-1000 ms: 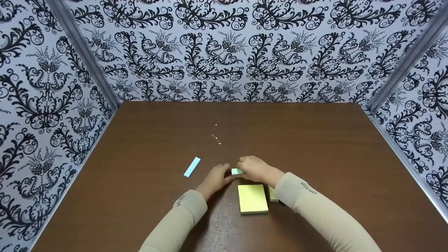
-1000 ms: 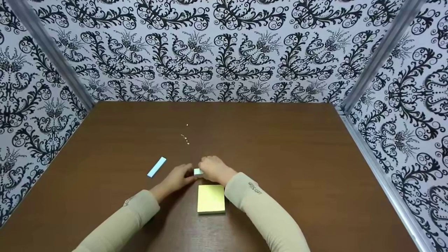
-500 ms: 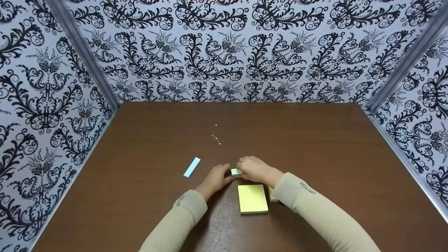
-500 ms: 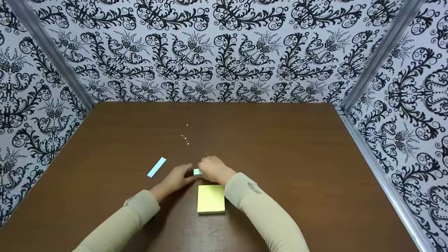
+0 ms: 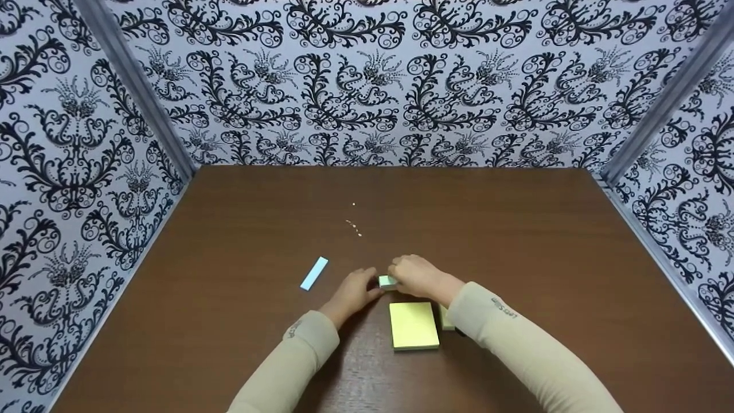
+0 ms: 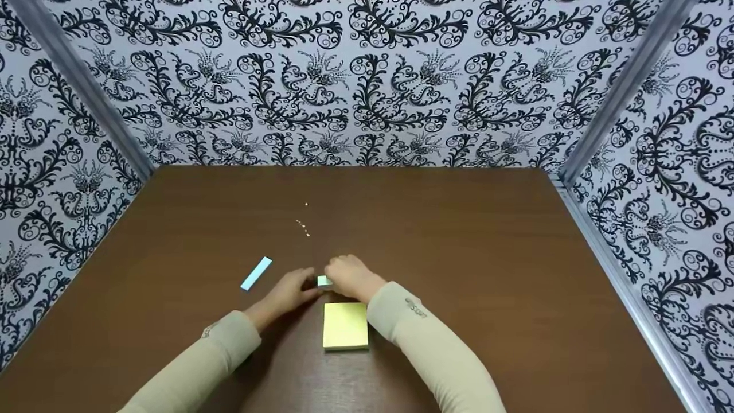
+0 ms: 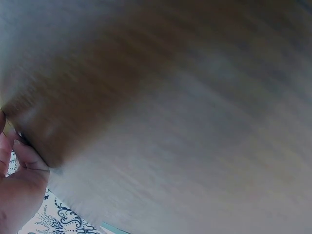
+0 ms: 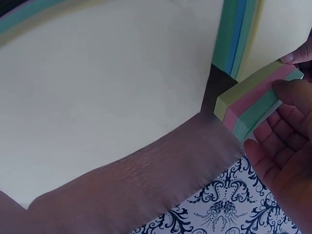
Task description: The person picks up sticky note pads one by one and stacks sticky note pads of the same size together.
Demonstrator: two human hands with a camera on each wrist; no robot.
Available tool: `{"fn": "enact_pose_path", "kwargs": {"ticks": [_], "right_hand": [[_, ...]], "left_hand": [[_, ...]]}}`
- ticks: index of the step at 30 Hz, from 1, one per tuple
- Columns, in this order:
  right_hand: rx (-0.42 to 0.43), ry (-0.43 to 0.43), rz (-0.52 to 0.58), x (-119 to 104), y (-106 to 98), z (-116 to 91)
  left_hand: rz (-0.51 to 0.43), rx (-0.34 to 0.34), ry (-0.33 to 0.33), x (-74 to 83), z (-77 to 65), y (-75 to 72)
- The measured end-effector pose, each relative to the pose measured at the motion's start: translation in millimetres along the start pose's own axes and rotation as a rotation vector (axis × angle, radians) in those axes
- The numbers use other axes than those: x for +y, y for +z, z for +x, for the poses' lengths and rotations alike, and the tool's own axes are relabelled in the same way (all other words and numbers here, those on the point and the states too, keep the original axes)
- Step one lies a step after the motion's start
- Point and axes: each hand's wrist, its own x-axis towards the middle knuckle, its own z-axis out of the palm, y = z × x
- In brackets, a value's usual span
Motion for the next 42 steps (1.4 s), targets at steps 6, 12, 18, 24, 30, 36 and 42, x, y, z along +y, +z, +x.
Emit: {"fn": "enact_pose_path", "kwargs": {"ticks": [6, 12, 18, 24, 30, 36, 42], "right_hand": [[-0.025, 0.029, 0.020, 0, 2, 1], [-0.018, 0.041, 0.012, 0, 1, 2], [0.001, 0.040, -0.003, -1, 1, 3], [0.005, 0.044, 0.000, -2, 2, 3], [0.003, 0.049, 0.014, -2, 2, 2], [-0.041, 0.048, 0.025, 0, 1, -1], [-0.058, 0.035, 0.097, 13, 2, -10]], "left_hand": [[0.016, -0.004, 0.023, -0.4, -0.1, 0.1], [0.002, -0.025, -0.003, 1.8, 0.9, -2.0], [0.017, -0.059, -0.034, 1.2, 1.3, -4.2], [-0.034, -0.049, 0.002, -1.5, 0.5, -5.3], [-0.053, -0.039, 0.007, -2.0, 0.3, -3.9], [-0.084, 0.005, 0.001, -2.2, -0.3, -0.2], [-0.102, 0.008, -0.009, -0.9, -0.2, -0.5]]}}
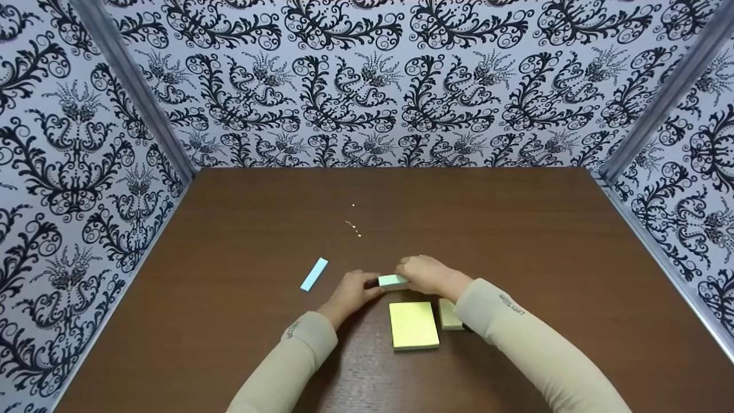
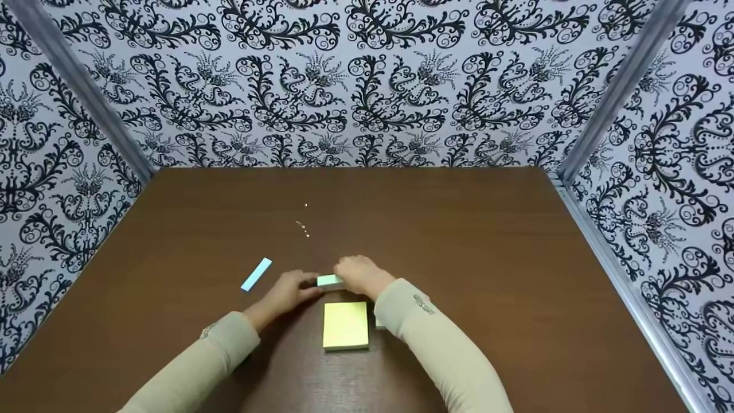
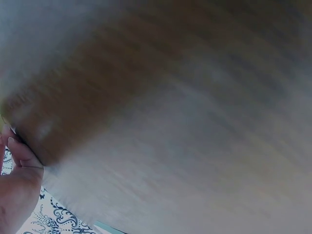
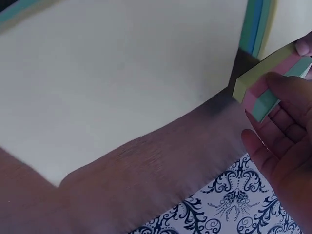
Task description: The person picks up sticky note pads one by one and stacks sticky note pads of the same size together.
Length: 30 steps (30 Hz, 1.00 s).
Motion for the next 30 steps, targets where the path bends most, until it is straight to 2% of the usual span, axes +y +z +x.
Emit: {"fn": "enact_pose_path", "kwargs": {"ticks": [9, 13, 17, 24, 30], "right_hand": [[-0.035, 0.045, 0.081, 8.4, 1.8, -5.0], [-0.068, 0.078, 0.094, 6.2, 2.4, -5.0], [-0.115, 0.128, 0.101, 3.6, 1.9, -4.4], [-0.127, 0.143, 0.049, 0.7, 2.3, -2.9], [-0.136, 0.161, 0.076, -0.3, 3.7, -1.3]], "left_hand": [[-0.011, -0.024, -0.026, 0.7, 1.2, -1.2], [0.004, -0.026, -0.014, -0.1, 1.1, -0.6], [0.020, -0.023, 0.005, -0.5, 0.9, -0.8], [-0.006, -0.039, -0.034, 0.2, -0.3, -2.5], [0.018, -0.004, 0.015, -1.8, -0.3, -0.9]]}}
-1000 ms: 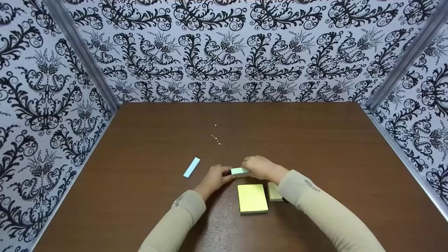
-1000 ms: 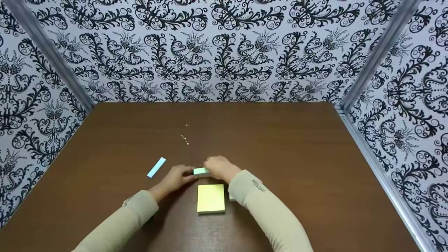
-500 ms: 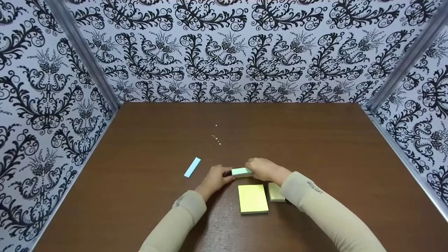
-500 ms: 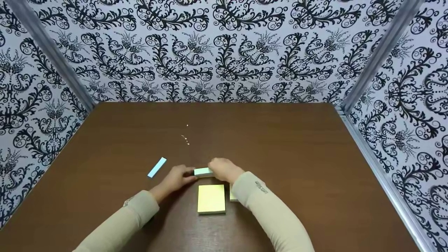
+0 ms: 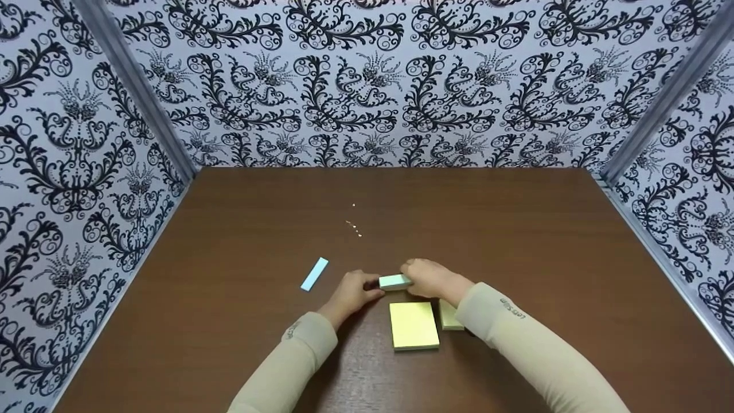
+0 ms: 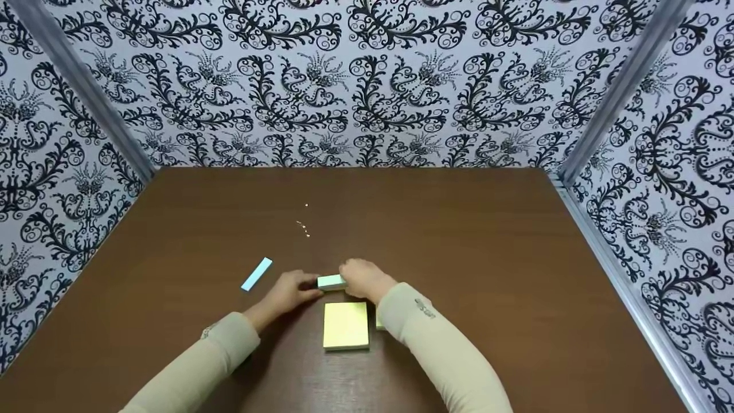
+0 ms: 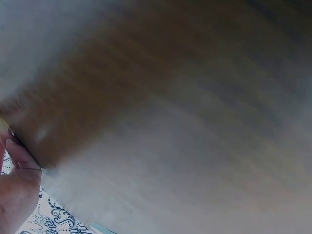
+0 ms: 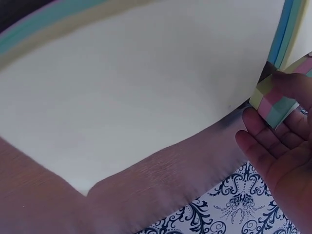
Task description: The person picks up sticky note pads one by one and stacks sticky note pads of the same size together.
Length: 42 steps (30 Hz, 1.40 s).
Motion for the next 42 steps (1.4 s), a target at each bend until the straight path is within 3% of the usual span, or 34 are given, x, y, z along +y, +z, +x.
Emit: {"fn": "enact_pose_path", "kwargs": {"ticks": [11, 17, 23, 28, 34, 36, 39, 42], "right_hand": [[0.071, -0.009, 0.035, -2, 0, 0], [0.068, -0.009, 0.025, -3, -1, 1], [0.053, -0.005, 0.026, -4, -2, 1], [-0.019, 0.056, 0.108, -3, -5, -2], [-0.086, 0.122, 0.282, 15, -9, -14], [-0.093, 0.128, 0.292, 26, -10, -20], [-0.082, 0.126, 0.235, 43, -11, -31], [-0.057, 0.122, 0.176, 57, -12, -39]], "left_hand": [[0.001, 0.007, -0.027, 1.2, -0.4, -0.9], [0.003, 0.011, -0.024, 1.7, -0.2, -2.2], [-0.033, -0.008, -0.064, 1.9, -0.5, -2.6], [-0.042, -0.030, -0.111, 1.9, -0.3, -2.1], [-0.175, -0.100, -0.140, -2.0, -5.6, -8.7], [-0.202, -0.128, -0.131, -7.3, -9.1, -15.0], [-0.196, -0.072, -0.131, -18.9, -13.5, -30.1], [-0.062, 0.072, -0.190, -30.9, -16.4, -50.6]]}}
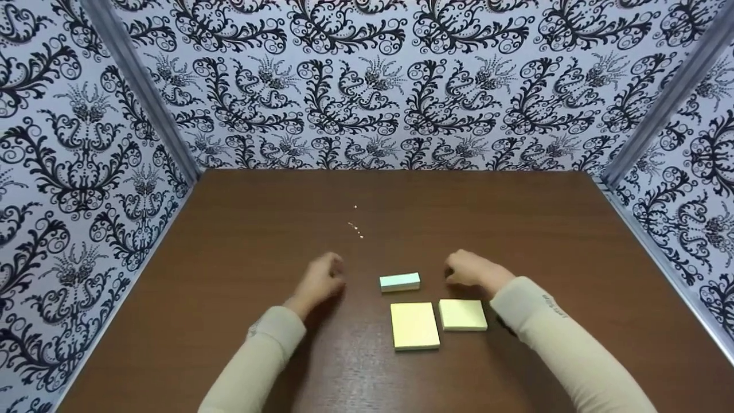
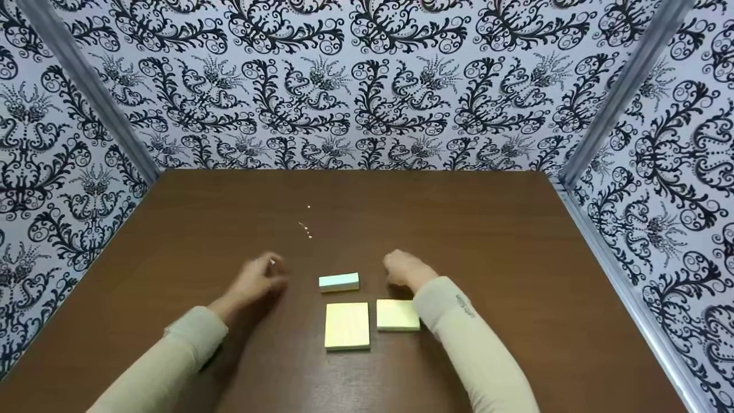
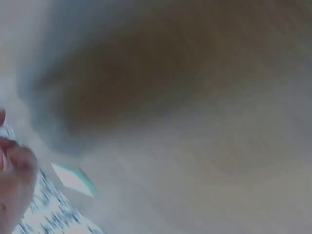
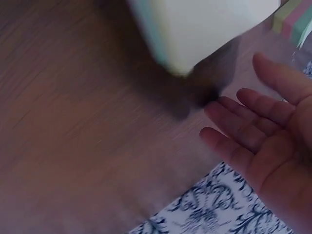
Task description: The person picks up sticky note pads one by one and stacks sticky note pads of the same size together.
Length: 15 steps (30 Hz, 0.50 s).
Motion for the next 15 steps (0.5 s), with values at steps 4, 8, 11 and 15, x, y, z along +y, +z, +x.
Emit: {"fn": "enact_pose_path", "kwargs": {"ticks": [4, 8, 11, 15], "right_hand": [[0.006, -0.025, -0.017, 7, 0, -4], [0.009, -0.032, -0.037, 6, 1, -3], [0.019, -0.025, -0.051, 4, 1, -2], [0.035, -0.016, -0.065, 3, 1, -2]], "left_hand": [[0.244, 0.068, -0.152, -12.7, -1.8, -21.9], [0.329, -0.033, -0.270, -19.6, -7.4, -28.6], [0.311, -0.059, -0.305, -21.1, -9.5, -28.1], [0.278, -0.077, -0.304, -19.1, -9.3, -28.8]]}}
